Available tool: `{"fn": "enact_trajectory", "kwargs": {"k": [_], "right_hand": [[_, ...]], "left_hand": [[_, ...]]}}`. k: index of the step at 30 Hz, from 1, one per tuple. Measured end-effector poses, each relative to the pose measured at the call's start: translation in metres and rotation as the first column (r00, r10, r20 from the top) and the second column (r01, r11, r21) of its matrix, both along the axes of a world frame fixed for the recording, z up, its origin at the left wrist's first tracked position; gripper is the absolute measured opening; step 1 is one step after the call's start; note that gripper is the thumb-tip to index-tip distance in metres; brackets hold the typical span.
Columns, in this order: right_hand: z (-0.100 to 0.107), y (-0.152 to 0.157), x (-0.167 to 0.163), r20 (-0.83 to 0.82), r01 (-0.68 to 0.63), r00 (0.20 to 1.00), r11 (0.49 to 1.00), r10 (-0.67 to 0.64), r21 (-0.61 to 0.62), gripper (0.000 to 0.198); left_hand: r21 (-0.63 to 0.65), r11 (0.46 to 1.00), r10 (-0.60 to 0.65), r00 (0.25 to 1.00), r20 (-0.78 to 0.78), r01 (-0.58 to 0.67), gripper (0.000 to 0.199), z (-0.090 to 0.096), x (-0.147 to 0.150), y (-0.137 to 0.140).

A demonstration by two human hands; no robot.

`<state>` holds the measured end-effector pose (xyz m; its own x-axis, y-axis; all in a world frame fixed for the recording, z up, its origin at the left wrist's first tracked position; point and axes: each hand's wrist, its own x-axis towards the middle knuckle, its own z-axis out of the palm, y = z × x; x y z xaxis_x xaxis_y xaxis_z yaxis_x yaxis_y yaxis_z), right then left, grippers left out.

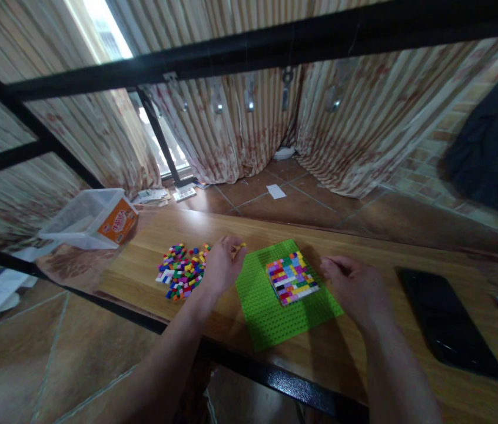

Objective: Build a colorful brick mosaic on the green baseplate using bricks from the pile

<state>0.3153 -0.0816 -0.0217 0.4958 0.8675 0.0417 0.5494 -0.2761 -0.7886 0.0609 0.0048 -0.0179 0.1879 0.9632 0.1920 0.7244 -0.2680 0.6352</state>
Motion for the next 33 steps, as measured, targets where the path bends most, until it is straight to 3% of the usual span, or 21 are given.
{"fn": "enact_trajectory", "kwargs": {"k": [1,3,6,9,14,17,25,29,33], "right_hand": [[0.003,-0.001,-0.003,-0.046,0.015,0.999,0.999,-0.012,0.051,0.03],[0.009,-0.003,-0.011,-0.133,0.017,0.991,0.992,-0.001,0.124,0.028],[0.019,-0.004,-0.026,-0.245,-0.057,0.964,0.984,0.098,0.17,0.027],[0.024,-0.006,-0.037,-0.302,-0.178,0.923,0.96,0.239,0.217,0.028],[0.025,-0.011,-0.043,-0.193,-0.403,0.878,0.893,0.439,0.199,0.023],[0.023,-0.013,-0.04,-0.158,-0.477,0.848,0.859,0.506,0.187,0.022],[0.013,-0.015,-0.034,-0.075,-0.362,0.926,0.927,0.369,0.098,0.023],[0.014,-0.012,-0.027,-0.007,-0.212,0.977,0.974,0.213,0.085,0.026],[0.007,-0.01,-0.019,0.038,-0.083,0.996,0.995,0.081,0.063,0.029]], "left_hand": [[-0.052,0.995,-0.072,0.986,0.147,0.081,0.015,0.0,0.006,-0.008],[-0.142,0.959,-0.161,0.883,0.441,0.246,0.013,-0.003,0.02,-0.024],[-0.233,0.885,-0.124,0.687,0.716,0.403,0.01,-0.008,0.037,-0.045],[-0.261,0.844,-0.083,0.595,0.799,0.468,0.016,-0.008,0.046,-0.052],[-0.285,0.759,-0.111,0.548,0.829,0.585,0.027,-0.004,0.047,-0.049],[-0.271,0.739,-0.138,0.532,0.836,0.617,0.029,-0.002,0.047,-0.049],[-0.281,0.755,-0.134,0.56,0.818,0.592,0.021,-0.001,0.051,-0.05],[-0.314,0.839,-0.055,0.643,0.764,0.445,0.02,-0.01,0.048,-0.042],[-0.268,0.945,0.023,0.778,0.627,0.188,0.021,-0.014,0.04,-0.031]]}}
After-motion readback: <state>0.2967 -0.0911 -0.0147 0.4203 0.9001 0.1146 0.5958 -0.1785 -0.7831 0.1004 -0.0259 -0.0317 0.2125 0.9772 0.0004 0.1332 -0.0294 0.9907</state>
